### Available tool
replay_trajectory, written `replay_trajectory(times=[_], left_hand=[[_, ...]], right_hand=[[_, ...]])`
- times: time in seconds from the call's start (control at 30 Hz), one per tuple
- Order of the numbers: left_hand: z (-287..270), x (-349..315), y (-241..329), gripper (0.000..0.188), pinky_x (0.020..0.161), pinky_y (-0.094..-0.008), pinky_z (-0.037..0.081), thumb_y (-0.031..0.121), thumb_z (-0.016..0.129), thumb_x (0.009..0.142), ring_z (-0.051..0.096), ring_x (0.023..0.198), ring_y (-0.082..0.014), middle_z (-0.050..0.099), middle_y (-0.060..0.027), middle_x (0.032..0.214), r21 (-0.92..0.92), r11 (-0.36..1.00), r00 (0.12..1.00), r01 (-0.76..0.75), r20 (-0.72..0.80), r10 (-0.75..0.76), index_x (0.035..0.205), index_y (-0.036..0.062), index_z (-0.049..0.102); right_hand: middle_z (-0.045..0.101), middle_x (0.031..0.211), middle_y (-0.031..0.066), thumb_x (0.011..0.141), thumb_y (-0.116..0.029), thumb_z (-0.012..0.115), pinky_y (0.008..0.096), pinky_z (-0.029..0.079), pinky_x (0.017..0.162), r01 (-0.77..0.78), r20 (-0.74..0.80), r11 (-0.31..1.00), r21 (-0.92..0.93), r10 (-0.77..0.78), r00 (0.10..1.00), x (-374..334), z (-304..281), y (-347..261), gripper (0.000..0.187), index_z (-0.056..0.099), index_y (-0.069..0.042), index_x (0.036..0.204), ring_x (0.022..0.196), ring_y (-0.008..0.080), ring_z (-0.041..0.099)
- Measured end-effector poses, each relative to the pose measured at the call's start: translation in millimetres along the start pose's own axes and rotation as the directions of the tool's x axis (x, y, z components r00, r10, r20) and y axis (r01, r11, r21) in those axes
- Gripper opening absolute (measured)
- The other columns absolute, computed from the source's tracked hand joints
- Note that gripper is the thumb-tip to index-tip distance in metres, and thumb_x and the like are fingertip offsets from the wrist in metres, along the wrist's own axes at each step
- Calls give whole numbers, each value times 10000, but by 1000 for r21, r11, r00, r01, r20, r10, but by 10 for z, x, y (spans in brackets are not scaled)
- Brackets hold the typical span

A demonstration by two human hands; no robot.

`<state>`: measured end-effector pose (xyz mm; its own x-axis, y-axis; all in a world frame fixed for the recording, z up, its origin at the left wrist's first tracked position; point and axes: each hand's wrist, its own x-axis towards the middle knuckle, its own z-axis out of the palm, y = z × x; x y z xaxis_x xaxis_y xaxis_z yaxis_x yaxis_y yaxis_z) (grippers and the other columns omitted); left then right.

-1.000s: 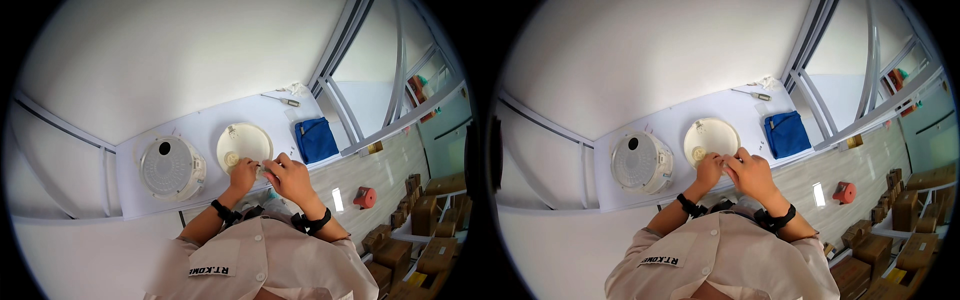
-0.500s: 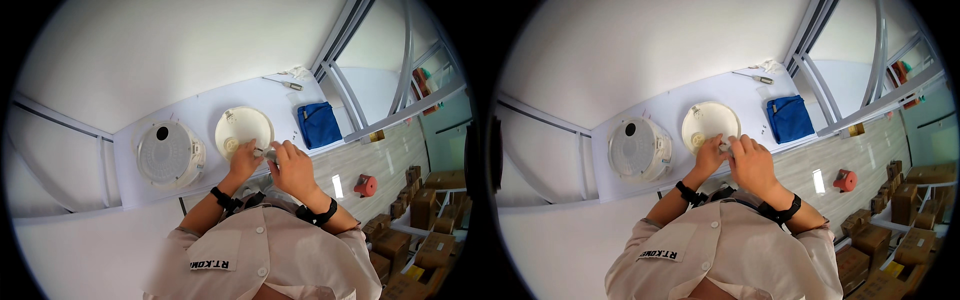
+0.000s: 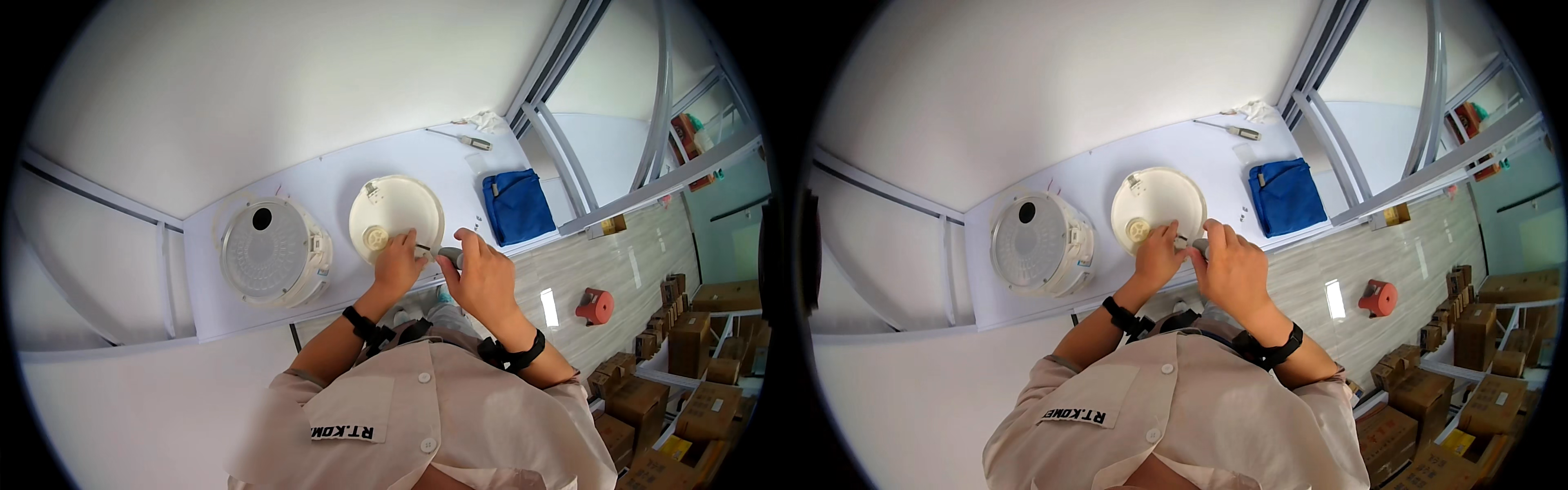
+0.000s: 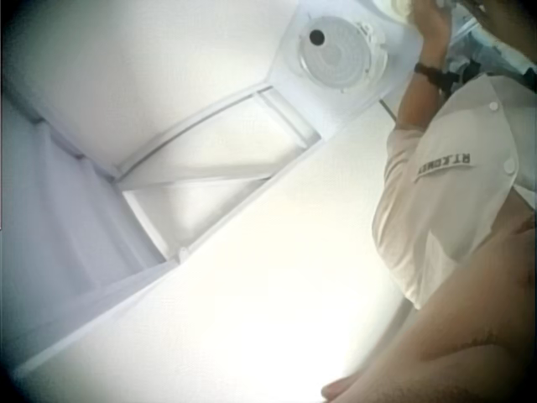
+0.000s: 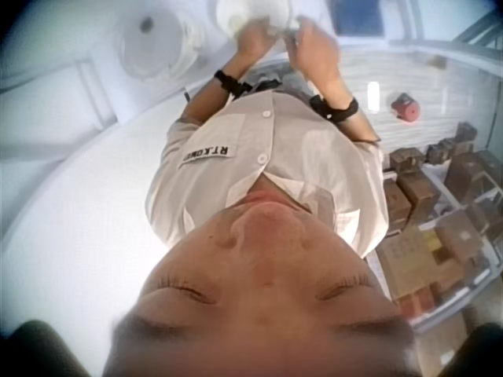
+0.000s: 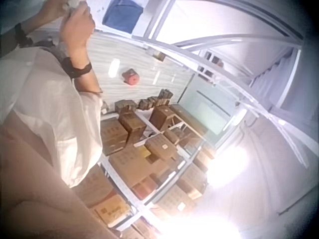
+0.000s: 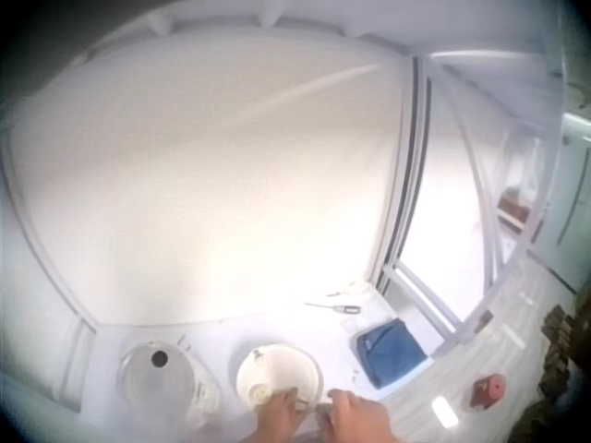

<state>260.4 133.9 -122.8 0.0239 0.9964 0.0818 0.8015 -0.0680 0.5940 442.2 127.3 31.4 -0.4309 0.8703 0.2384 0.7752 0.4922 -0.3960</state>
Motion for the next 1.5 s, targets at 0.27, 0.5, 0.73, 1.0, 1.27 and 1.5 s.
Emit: replay_trajectory(times=[0.27,0.5,0.73,1.0,1.27,1.5], left_hand=[[-14,-3,24,713,958,-467,558,224,842,820,629,1189,-379,666,-179,1236,24,1000,1000,0,9,0,1430,-17,563],[36,-9,-25,716,940,-466,560,223,841,820,637,1171,-374,664,-174,1229,67,998,1000,-13,-9,13,1432,-21,563],[-17,-2,40,726,940,-472,559,243,845,822,638,1170,-373,663,-175,1230,47,999,1000,1,15,-1,1436,-27,566],[51,-1,-33,734,945,-466,558,239,850,818,634,1174,-373,660,-176,1234,50,999,1000,-11,-10,12,1438,-26,561],[23,-3,8,716,955,-470,552,236,842,826,631,1175,-381,661,-182,1239,40,999,1000,6,0,-6,1430,-29,565],[32,-7,19,706,970,-466,548,221,841,820,629,1182,-381,662,-190,1236,29,999,1000,-17,-24,18,1419,-37,572]], right_hand=[[694,860,171,917,-279,786,425,540,590,134,-166,991,27,-128,978,-2,-28,-56,454,575,-22,1226,701,356,697],[635,1055,199,861,-148,771,422,556,660,-243,292,964,-108,264,919,91,-157,-142,448,559,-5,1229,863,368,696],[684,791,130,915,-249,777,407,504,496,237,-205,970,59,-221,954,74,-19,21,440,573,-33,1239,599,317,673],[641,1029,191,883,-161,772,429,537,593,-93,147,994,-48,100,984,139,-154,-92,459,539,-25,1254,795,360,698],[600,1162,221,878,-126,761,453,549,646,-120,239,991,-54,129,962,81,-82,-87,515,499,-19,1308,869,378,696],[677,867,157,922,-208,767,421,522,529,253,-182,964,79,-236,955,53,-62,-11,432,557,-43,1262,667,340,694]])
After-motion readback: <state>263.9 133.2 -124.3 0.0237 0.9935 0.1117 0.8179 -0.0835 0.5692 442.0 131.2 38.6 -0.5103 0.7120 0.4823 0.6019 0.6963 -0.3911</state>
